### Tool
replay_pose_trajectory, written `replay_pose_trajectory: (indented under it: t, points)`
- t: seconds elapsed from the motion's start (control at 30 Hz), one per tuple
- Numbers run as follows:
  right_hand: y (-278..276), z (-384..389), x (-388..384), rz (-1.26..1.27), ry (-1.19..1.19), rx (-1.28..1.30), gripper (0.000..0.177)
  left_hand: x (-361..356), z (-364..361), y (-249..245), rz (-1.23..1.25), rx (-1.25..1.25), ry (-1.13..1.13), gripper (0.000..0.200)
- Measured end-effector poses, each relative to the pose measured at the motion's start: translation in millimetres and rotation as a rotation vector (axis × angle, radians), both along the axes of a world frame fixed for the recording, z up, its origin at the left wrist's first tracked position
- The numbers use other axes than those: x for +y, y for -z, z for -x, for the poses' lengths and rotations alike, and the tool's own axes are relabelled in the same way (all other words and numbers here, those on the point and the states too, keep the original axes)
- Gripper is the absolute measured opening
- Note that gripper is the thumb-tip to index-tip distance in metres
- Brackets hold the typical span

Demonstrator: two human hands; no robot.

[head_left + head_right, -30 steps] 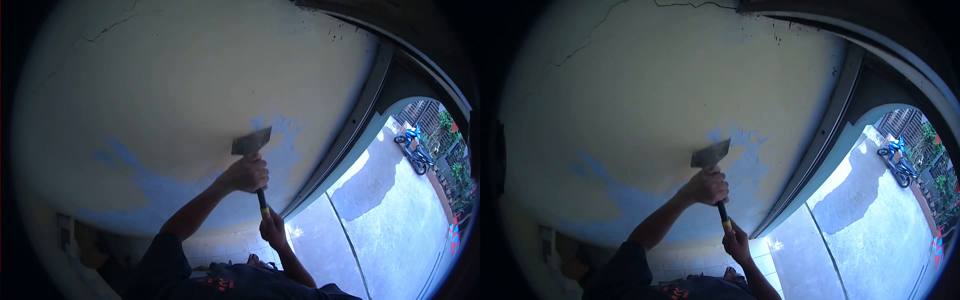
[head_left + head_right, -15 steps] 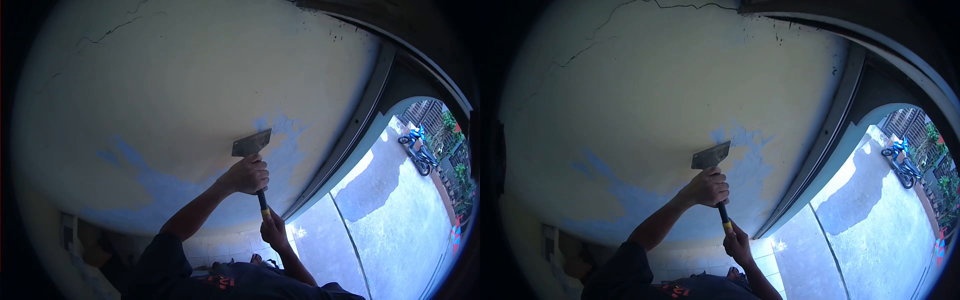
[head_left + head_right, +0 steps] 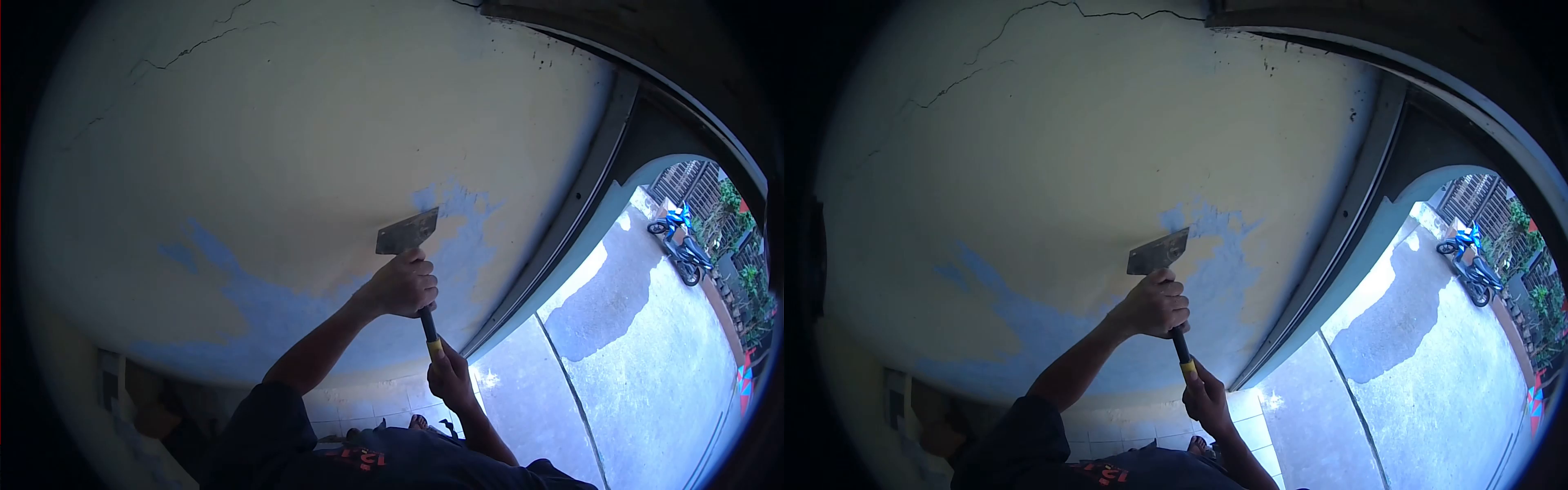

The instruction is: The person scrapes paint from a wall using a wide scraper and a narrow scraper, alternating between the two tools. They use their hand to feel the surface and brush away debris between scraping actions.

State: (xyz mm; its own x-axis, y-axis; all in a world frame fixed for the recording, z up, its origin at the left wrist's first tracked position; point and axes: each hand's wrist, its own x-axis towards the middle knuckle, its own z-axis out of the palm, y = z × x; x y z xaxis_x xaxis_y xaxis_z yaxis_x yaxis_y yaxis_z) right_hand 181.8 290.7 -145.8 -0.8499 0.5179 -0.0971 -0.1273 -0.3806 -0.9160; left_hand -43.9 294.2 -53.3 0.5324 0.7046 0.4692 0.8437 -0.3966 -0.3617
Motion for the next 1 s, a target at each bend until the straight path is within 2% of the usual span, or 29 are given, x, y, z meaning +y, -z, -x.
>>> replay_pose_trajectory:
  t: [0.1, 0.23, 0.43, 0.57, 0.67, 0.83, 0.97, 1.0]
  points:
    - [11, 2, -3, 0.035, -0.021, 0.058, 0.055, 2, -4, 1, -0.050, -0.027, 0.023, 0.026]
    - [9, -5, 0, -0.006, 0.004, 0.009, 0.055, -8, -8, 6, 0.015, -0.045, -0.019, 0.025]
    - [13, -2, -4, 0.067, 0.007, 0.019, 0.056, -6, -8, 0, 0.030, -0.023, -0.037, 0.025]
    - [-3, -8, -4, -0.064, 0.060, -0.053, 0.054, -5, -9, 5, -0.037, -0.079, -0.009, 0.025]
    - [8, -3, 0, -0.071, 0.042, -0.028, 0.055, -5, -10, 0, -0.038, -0.003, -0.023, 0.025]
    - [6, -4, -3, -0.063, 0.037, -0.013, 0.055, -10, -10, 7, -0.021, -0.026, -0.023, 0.024]
    - [-8, 5, 17, -0.094, 0.033, 0.002, 0.056, 3, -1, -9, -0.040, 0.014, -0.023, 0.021]
    - [-15, 9, 21, -0.078, 0.042, 0.022, 0.056, 7, 0, -25, -0.097, 0.101, -0.056, 0.022]
